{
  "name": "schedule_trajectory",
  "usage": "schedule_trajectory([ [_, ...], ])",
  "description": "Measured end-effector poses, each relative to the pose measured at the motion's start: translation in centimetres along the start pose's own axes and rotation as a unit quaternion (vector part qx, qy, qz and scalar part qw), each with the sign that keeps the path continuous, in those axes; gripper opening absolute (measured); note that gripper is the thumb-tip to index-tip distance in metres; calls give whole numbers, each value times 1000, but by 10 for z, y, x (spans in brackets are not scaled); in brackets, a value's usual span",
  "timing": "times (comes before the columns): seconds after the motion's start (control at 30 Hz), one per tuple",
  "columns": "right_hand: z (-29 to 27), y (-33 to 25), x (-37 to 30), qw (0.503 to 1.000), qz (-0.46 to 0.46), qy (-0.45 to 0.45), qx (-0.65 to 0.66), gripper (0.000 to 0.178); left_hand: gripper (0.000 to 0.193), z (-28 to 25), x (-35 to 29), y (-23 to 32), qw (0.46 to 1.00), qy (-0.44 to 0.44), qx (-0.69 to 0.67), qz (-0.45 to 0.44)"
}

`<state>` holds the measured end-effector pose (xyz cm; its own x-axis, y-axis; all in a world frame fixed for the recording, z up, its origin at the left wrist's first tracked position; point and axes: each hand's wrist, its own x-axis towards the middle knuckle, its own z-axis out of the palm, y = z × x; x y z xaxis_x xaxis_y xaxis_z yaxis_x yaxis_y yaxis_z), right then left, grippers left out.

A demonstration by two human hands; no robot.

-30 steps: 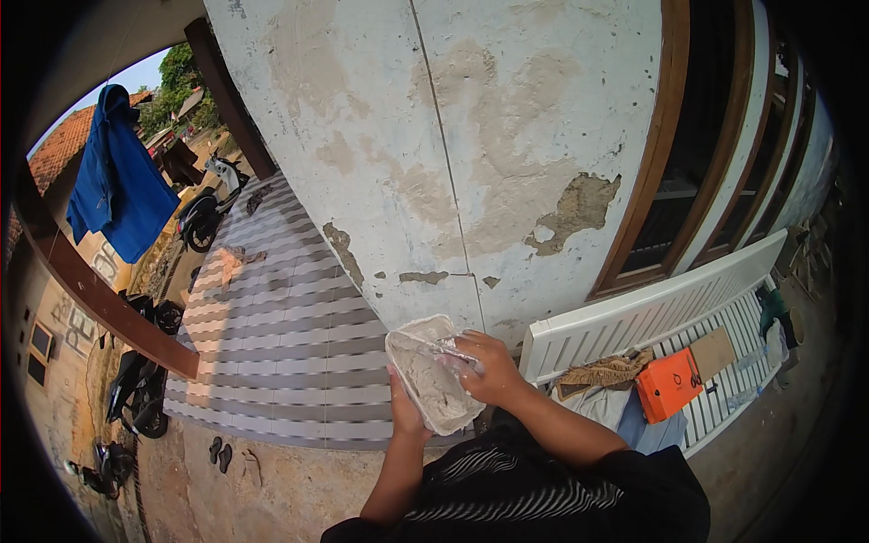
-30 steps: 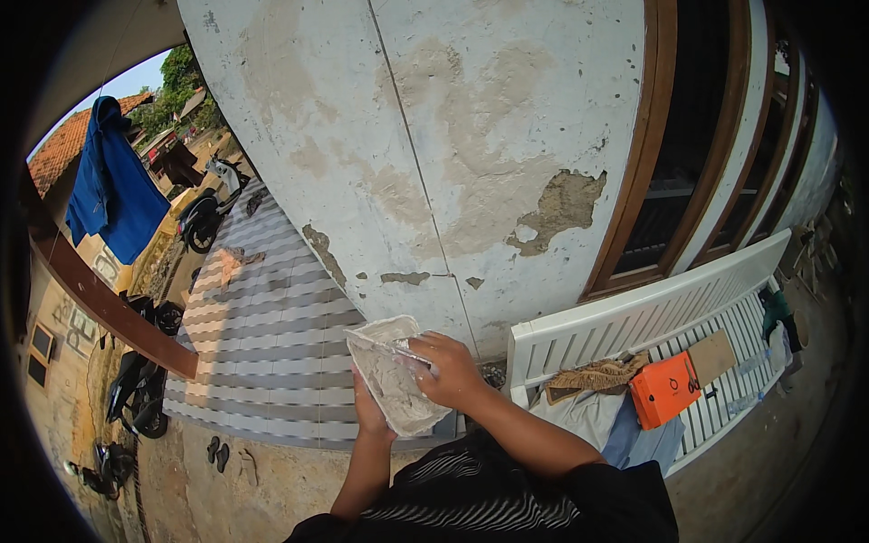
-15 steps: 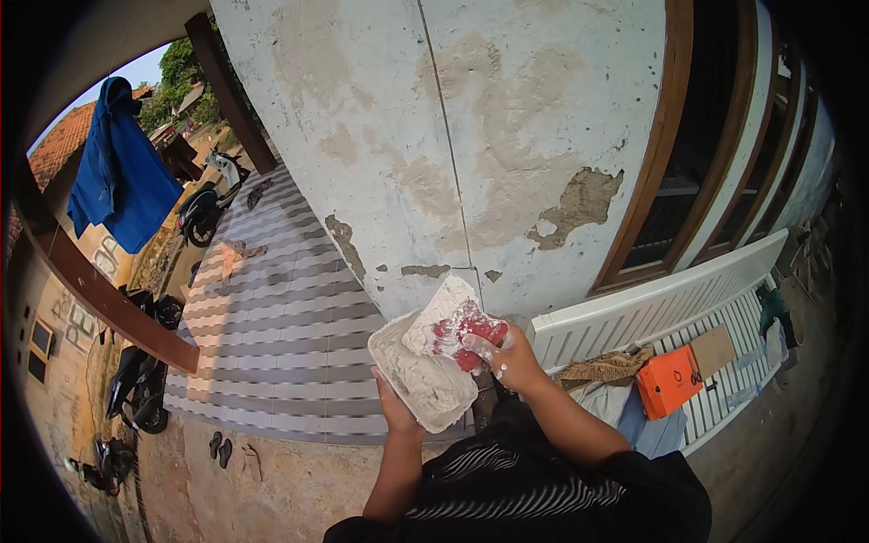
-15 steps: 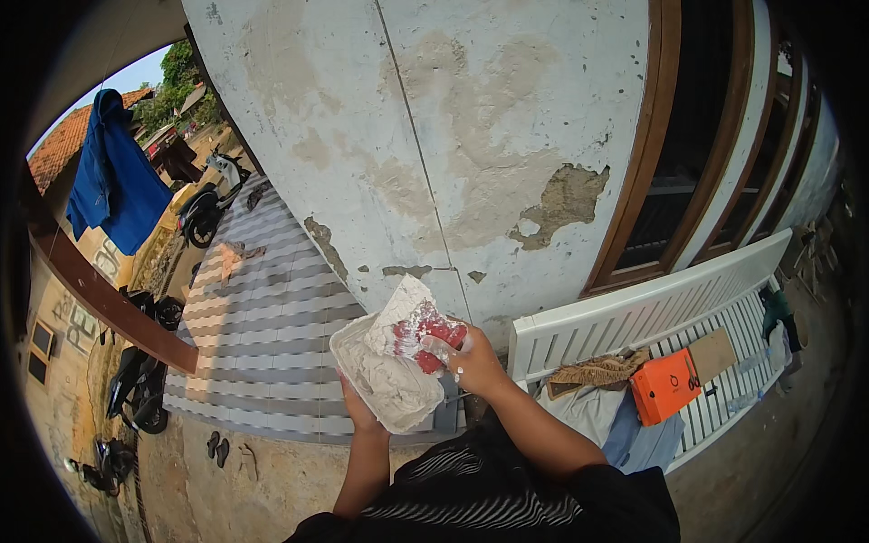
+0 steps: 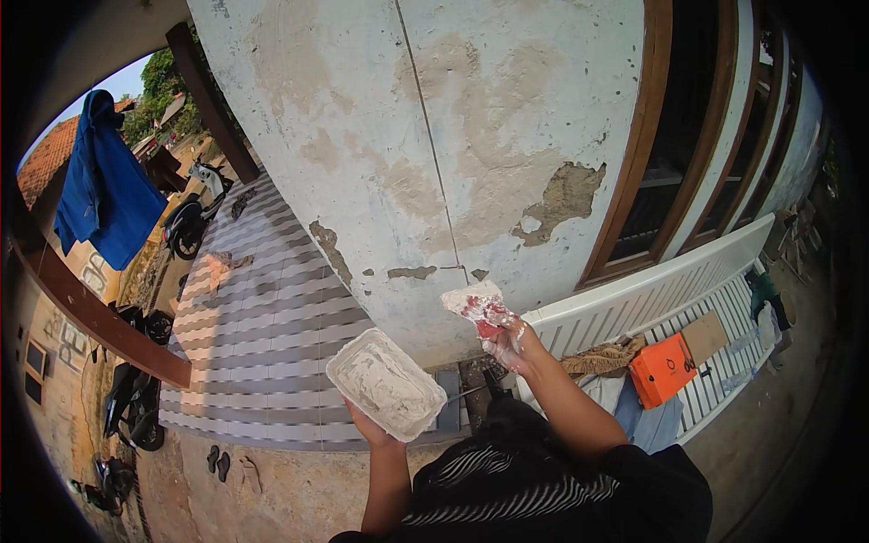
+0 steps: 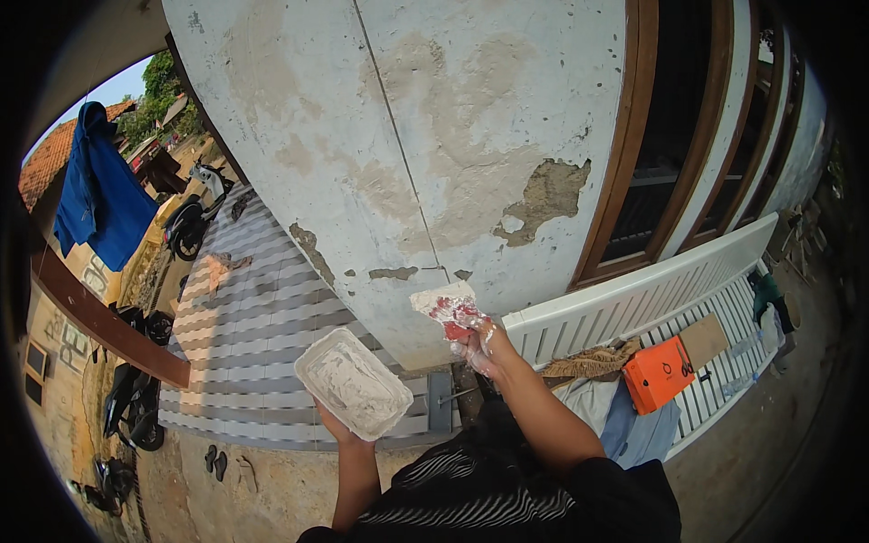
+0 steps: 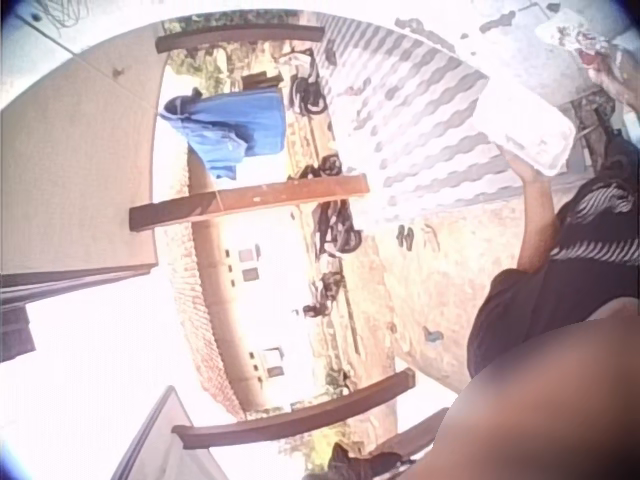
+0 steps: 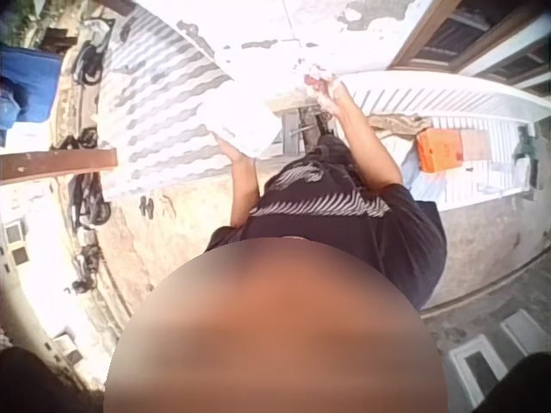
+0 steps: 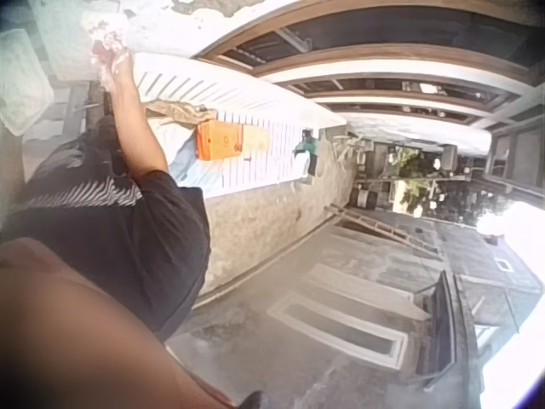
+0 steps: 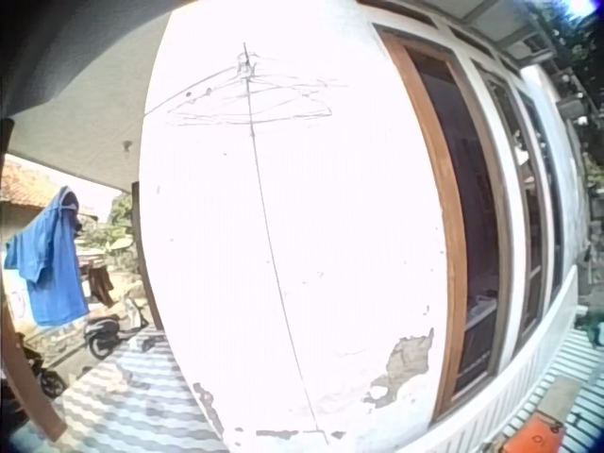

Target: Applying putty to a damaged area of an exterior wall using a spatula.

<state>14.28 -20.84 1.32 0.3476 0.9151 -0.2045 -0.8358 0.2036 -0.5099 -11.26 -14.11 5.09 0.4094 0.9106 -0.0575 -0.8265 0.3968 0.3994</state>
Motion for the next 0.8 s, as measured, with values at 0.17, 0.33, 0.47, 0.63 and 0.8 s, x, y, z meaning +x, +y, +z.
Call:
schedule_trajectory([
  [0.17, -5, 27, 63, 997, 13, 71, 29, 16, 58, -3, -9, 2, 1000, -1, 0, -2],
  [0.33, 19, 33, 116, 997, 17, 69, 29, 16, 58, -12, -13, 10, 1000, 1, 26, -2],
  [0.47, 26, 36, 150, 998, 52, 26, -21, 19, 60, -19, -16, 13, 999, 32, 40, 15],
  [0.63, 20, 28, 170, 995, 49, 51, -66, 21, 61, -21, -19, 16, 999, 25, 36, 22],
  [0.8, 8, 24, 180, 995, -9, 96, 4, 24, 61, -17, -18, 14, 999, 18, 29, 26],
])
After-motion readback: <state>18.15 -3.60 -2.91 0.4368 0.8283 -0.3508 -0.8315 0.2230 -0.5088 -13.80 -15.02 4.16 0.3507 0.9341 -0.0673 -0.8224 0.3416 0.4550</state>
